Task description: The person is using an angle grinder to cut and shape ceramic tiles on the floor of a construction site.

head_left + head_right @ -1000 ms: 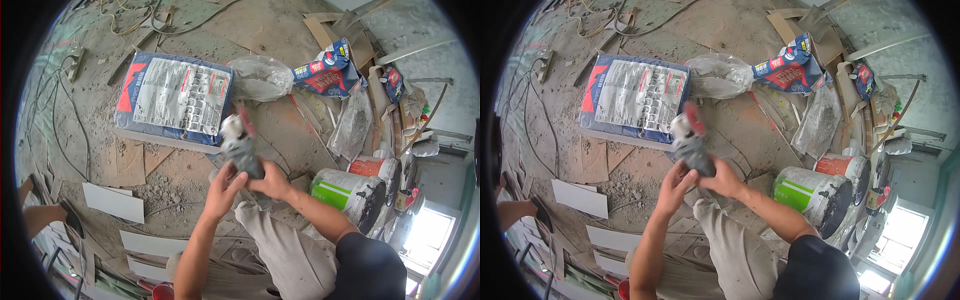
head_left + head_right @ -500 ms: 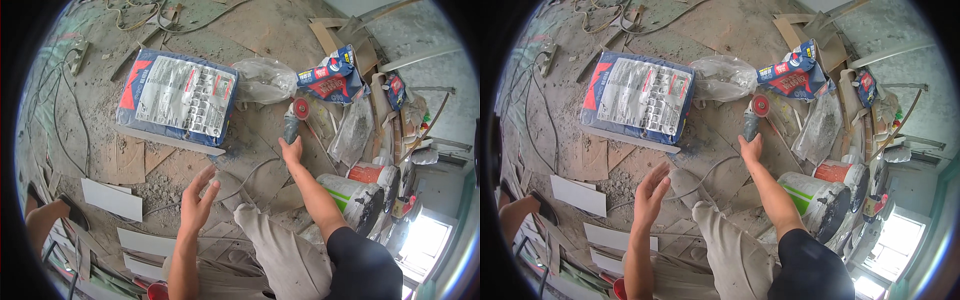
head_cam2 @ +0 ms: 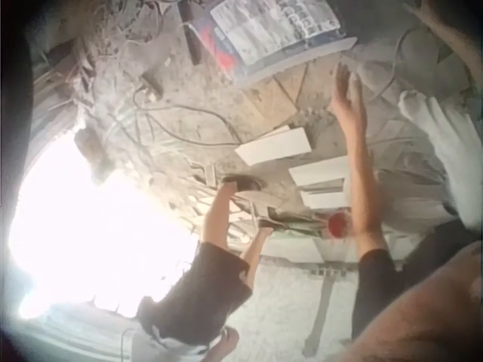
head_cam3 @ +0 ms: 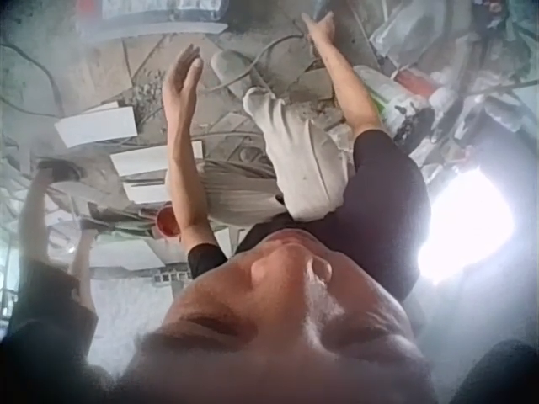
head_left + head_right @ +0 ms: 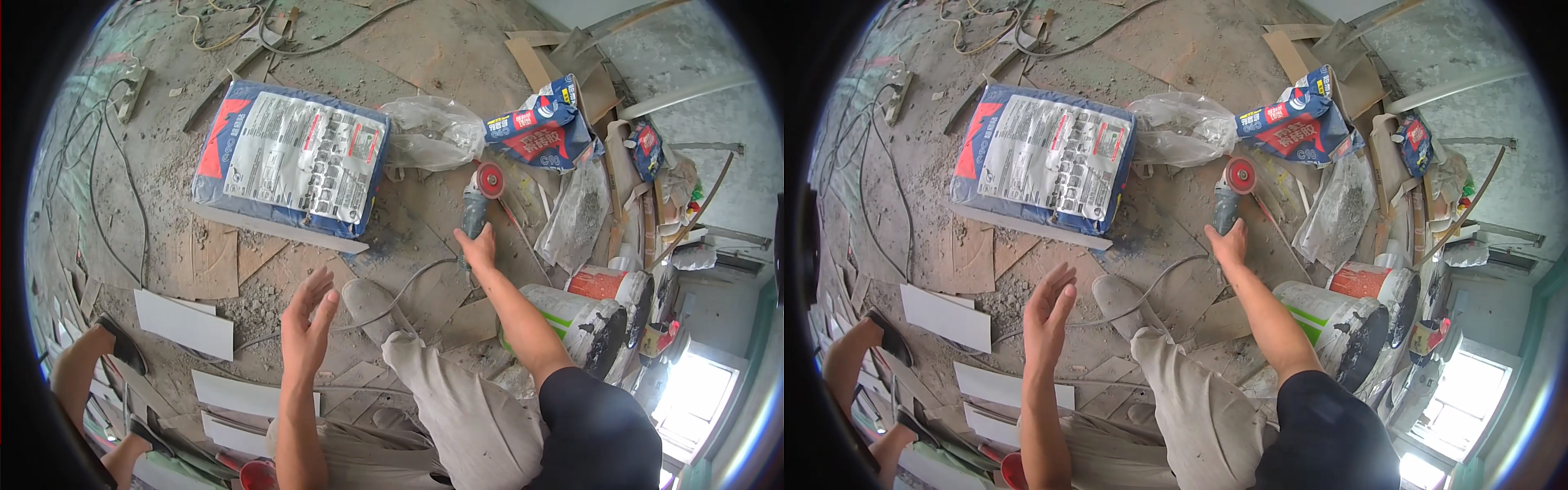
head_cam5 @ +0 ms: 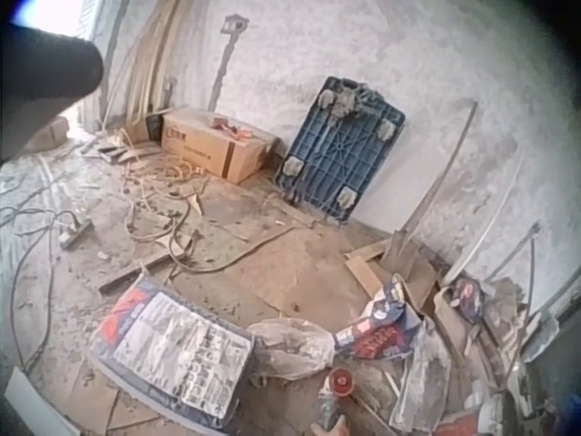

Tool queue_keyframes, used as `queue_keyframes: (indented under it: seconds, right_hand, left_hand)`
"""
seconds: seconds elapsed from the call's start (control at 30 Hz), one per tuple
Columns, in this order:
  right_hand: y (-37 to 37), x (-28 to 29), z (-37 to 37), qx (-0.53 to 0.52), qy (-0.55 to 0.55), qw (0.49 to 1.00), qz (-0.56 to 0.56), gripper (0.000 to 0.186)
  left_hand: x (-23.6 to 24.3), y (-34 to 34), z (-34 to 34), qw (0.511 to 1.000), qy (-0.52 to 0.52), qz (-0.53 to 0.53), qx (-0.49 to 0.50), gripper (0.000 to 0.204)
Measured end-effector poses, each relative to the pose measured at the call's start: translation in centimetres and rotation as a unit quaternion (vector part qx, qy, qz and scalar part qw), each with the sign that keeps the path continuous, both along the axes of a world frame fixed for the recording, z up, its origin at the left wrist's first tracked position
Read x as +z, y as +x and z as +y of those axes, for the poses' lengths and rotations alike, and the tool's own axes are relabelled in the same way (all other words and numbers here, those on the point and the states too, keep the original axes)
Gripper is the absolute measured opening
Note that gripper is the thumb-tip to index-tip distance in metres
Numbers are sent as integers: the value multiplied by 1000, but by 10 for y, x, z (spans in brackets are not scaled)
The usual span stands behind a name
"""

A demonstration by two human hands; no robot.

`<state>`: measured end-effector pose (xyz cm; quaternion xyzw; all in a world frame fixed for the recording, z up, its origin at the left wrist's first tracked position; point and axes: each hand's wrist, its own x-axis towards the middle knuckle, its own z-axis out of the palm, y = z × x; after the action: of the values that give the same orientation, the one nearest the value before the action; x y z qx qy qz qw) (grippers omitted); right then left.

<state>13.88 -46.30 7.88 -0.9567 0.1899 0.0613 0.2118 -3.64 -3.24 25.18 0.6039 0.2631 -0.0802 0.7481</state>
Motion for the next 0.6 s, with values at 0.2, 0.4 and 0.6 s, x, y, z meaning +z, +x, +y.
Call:
queue_keyframes:
  seconds: [0.2, 0.4, 0.6]
  right_hand:
    - [-5, 72, 34, 140, 19, 977, -159, 68]
    - [-5, 129, 198, 441, 216, 870, -42, 40]
    - [8, 84, 276, 574, -7, 814, -85, 42]
  left_hand:
    - [-6, -1, 17, 995, 87, 39, 41, 56]
    - [-29, -8, 43, 987, 103, 82, 90, 57]
    - [-46, 6, 11, 982, 134, 19, 130, 49]
